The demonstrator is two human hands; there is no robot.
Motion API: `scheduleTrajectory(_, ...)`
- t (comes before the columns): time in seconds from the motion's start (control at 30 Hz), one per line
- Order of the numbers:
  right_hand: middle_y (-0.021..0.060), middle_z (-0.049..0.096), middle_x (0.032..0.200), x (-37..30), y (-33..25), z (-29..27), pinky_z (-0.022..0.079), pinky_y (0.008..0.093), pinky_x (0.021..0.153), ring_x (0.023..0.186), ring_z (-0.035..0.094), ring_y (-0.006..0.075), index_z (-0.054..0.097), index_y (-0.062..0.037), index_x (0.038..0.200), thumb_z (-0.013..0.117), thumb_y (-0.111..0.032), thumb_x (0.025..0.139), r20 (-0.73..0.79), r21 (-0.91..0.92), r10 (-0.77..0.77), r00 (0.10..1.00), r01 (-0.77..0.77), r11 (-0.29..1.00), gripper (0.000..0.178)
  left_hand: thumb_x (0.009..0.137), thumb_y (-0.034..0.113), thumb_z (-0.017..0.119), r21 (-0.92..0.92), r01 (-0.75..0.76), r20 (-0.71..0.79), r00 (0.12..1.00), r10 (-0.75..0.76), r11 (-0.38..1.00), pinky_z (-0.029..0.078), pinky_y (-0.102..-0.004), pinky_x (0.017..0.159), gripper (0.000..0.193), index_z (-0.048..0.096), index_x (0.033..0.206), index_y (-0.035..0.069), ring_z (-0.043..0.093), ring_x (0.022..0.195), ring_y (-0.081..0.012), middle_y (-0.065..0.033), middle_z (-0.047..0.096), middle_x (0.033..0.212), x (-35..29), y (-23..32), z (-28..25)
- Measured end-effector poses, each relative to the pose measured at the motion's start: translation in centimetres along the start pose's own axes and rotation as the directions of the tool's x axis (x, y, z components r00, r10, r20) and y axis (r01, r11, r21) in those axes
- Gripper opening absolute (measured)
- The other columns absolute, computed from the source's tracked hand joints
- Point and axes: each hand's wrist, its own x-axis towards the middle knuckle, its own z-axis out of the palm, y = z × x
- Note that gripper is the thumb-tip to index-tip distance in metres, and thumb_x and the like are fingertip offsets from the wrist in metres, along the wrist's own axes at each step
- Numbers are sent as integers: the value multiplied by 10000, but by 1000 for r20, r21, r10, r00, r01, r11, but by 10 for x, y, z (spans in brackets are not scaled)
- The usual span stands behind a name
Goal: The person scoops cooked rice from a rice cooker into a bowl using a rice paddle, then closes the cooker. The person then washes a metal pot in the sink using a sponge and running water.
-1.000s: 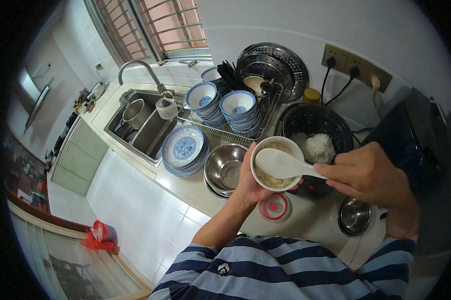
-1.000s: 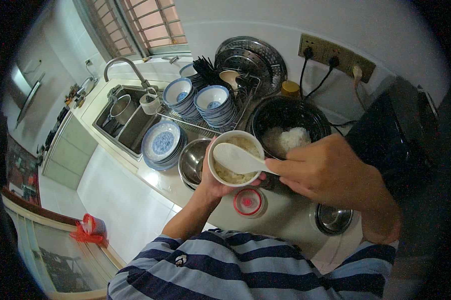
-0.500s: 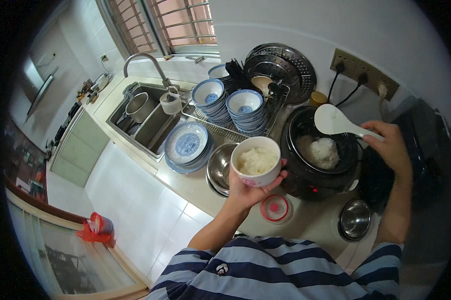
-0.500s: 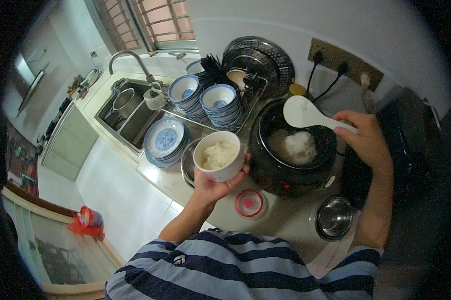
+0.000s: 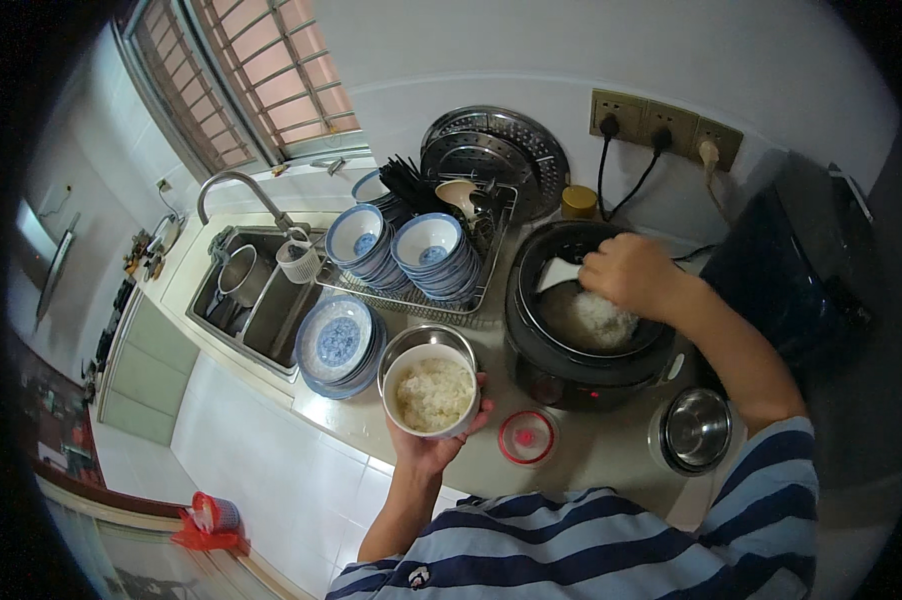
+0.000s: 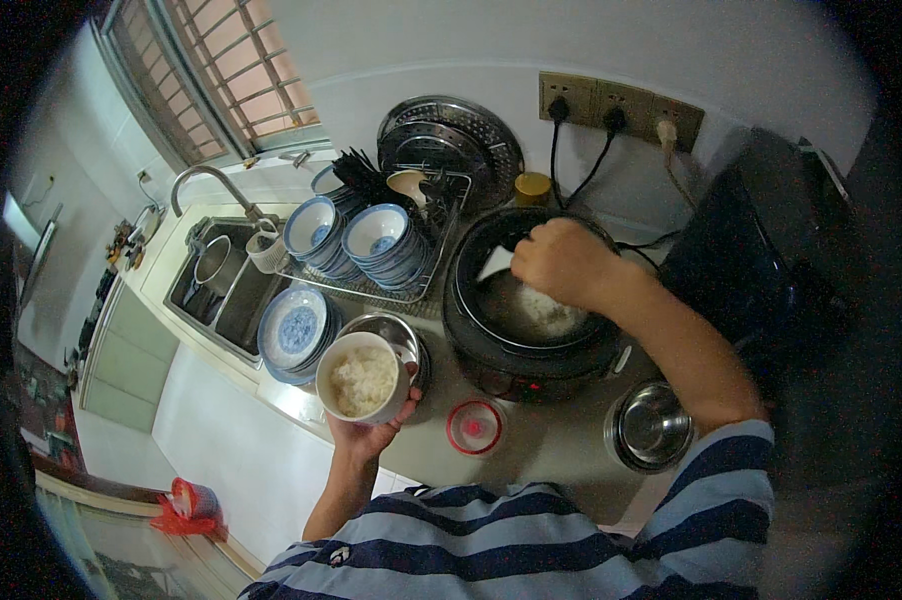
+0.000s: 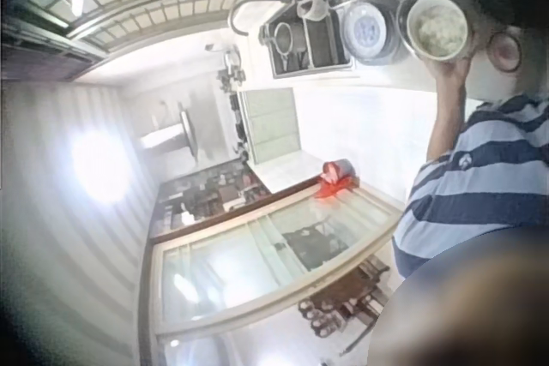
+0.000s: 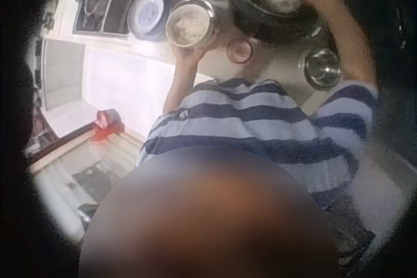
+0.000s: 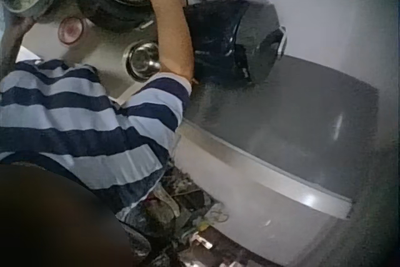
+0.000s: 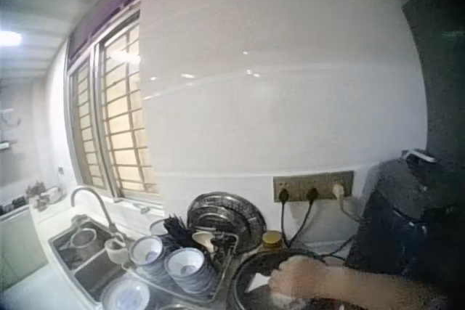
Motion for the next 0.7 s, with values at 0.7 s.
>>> scheduleTrajectory(0.7,61,514,795,-21,4,11,486,319,631,760,543,219,571,-58,746,564,-82,708,106,104,135,985,-146,984,45,818,617,397,140,-44,-107,992,60,989,394,-599,884,709,375,1314,110,443,1135,-413,-180,428,1295,15,-22,9)
